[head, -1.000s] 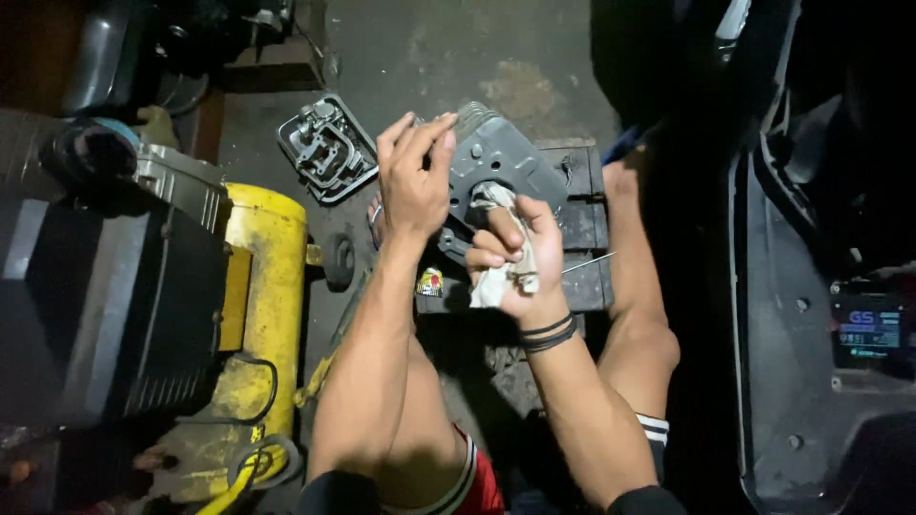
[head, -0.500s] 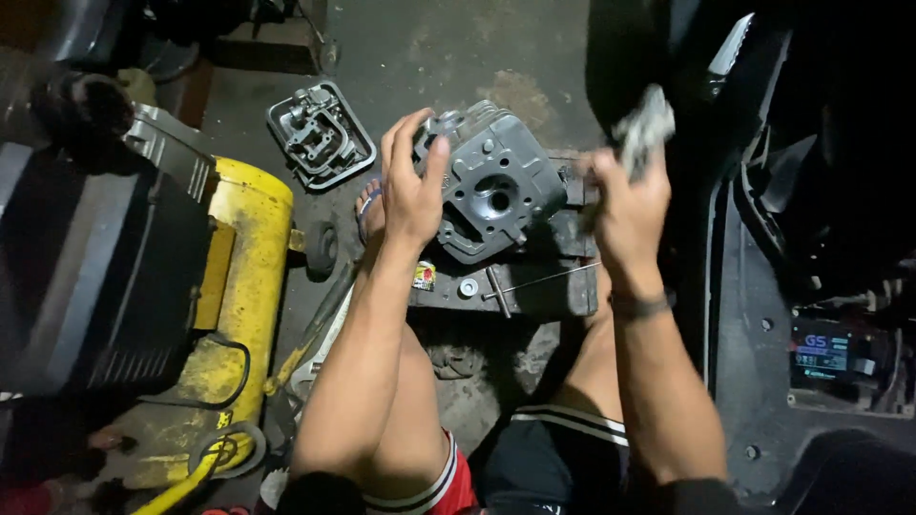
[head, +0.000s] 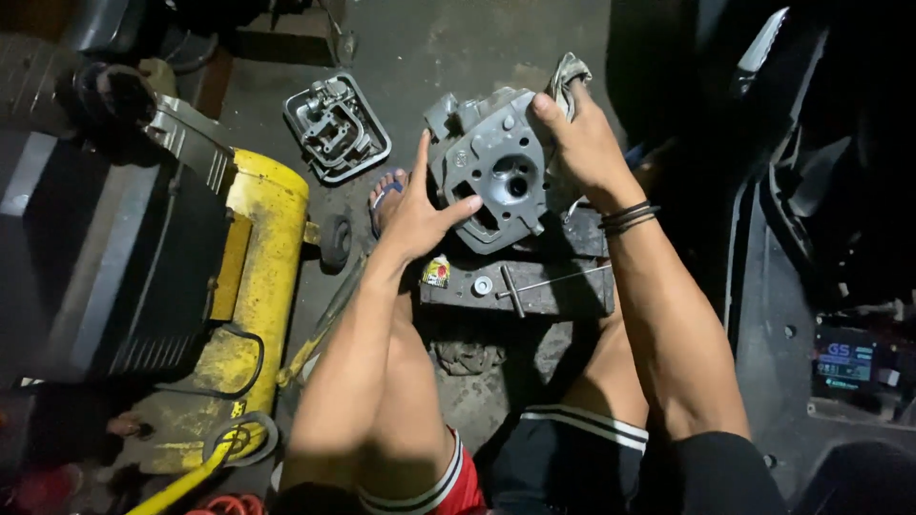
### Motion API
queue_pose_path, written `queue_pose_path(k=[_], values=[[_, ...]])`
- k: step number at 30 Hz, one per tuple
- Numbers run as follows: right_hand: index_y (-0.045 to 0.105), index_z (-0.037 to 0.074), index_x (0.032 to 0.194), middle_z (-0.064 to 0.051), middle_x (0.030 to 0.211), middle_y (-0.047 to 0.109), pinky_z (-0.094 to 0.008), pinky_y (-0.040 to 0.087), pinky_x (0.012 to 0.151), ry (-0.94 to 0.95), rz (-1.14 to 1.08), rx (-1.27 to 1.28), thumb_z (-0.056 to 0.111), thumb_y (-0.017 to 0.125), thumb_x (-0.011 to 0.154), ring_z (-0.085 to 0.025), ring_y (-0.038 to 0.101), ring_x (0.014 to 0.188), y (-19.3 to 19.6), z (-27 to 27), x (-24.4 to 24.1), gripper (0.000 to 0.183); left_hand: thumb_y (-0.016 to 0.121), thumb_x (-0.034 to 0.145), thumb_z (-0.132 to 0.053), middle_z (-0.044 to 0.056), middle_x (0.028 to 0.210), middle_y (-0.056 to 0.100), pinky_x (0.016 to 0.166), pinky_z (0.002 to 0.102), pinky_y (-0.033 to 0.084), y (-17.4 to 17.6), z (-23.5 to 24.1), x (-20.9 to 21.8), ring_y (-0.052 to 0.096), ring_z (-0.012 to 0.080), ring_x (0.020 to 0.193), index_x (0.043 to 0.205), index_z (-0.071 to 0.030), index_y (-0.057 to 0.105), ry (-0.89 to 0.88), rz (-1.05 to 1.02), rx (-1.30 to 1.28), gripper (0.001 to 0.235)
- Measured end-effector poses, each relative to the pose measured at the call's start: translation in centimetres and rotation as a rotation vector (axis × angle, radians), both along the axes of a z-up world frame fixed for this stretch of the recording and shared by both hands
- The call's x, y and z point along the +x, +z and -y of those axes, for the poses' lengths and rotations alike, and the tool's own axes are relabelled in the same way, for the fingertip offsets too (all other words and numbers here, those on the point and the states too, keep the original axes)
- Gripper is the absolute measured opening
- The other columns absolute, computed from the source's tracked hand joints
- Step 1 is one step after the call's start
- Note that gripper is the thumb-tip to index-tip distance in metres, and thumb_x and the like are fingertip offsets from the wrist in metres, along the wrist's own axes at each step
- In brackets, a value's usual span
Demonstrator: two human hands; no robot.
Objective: The person wipes a metal engine cylinder head with a white cloth, then applies a substance from a small tube into the cylinder bore and spreads it with a finger.
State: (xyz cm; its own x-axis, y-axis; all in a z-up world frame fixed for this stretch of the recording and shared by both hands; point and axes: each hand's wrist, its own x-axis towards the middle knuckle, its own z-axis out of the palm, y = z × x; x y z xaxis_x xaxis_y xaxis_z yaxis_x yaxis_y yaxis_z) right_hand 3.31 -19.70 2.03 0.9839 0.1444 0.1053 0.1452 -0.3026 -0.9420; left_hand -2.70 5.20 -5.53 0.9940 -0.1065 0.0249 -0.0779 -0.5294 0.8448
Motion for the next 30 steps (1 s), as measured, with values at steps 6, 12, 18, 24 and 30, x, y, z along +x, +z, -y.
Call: queue_pose_path(k=[6,12,18,24,30], values=[[0.051,-0.011,0.137,-0.025,0.131,0.064,-0.034,0.052,0.097,-0.269,-0.022,-0.184,0.054,0.058,0.097,-0.03,0.067,0.116,-2.0,0.3,3.0,0.077,0.065,0.09,-0.05,0.026,0.161,0.04,0.117,0.052,0.034,-0.1,1.7,2.9,0.043,0.0403,0.146,0.163,-0.009,0.015,0.044,-0.002,-0.274,0.098],[0.067,0.001,0.123,-0.008,0.111,0.073,-0.026,0.054,0.086,-0.349,-0.176,-0.069,0.05,0.058,0.095,-0.014,0.067,0.095,-1.6,1.1,3.8,0.056,0.066,0.082,-0.056,0.029,0.139,0.042,0.105,0.063,0.039,0.7,3.3,3.9,0.051,0.0499,0.125,0.166,-0.023,0.012,0.068,-0.089,-0.255,0.105],[0.068,0.002,0.123,-0.006,0.103,0.074,-0.025,0.053,0.081,-0.364,-0.119,-0.057,0.043,0.057,0.096,-0.012,0.066,0.088,-1.3,0.8,3.7,0.05,0.071,0.084,-0.035,0.031,0.152,0.037,0.114,0.055,0.031,0.4,5.1,4.2,0.04,0.0452,0.137,0.163,-0.005,0.01,0.105,0.041,-0.355,0.104],[0.061,-0.002,0.136,-0.031,0.125,0.065,-0.055,0.044,0.103,-0.386,-0.034,-0.213,0.051,0.058,0.104,-0.046,0.058,0.124,-1.5,0.2,2.0,0.061,0.078,0.077,-0.049,0.028,0.151,0.043,0.122,0.051,0.017,-0.2,3.7,4.3,0.04,0.0447,0.145,0.167,-0.031,0.021,0.219,-0.092,-0.31,0.108],[0.049,-0.014,0.14,-0.039,0.134,0.057,-0.057,0.038,0.109,-0.252,-0.035,-0.229,0.043,0.049,0.108,-0.049,0.049,0.132,-0.9,-0.6,-2.7,0.065,0.077,0.07,-0.044,0.021,0.149,0.045,0.115,0.05,0.034,8.7,0.4,4.0,0.048,0.0412,0.14,0.163,-0.033,0.032,0.069,-0.175,0.097,0.104]])
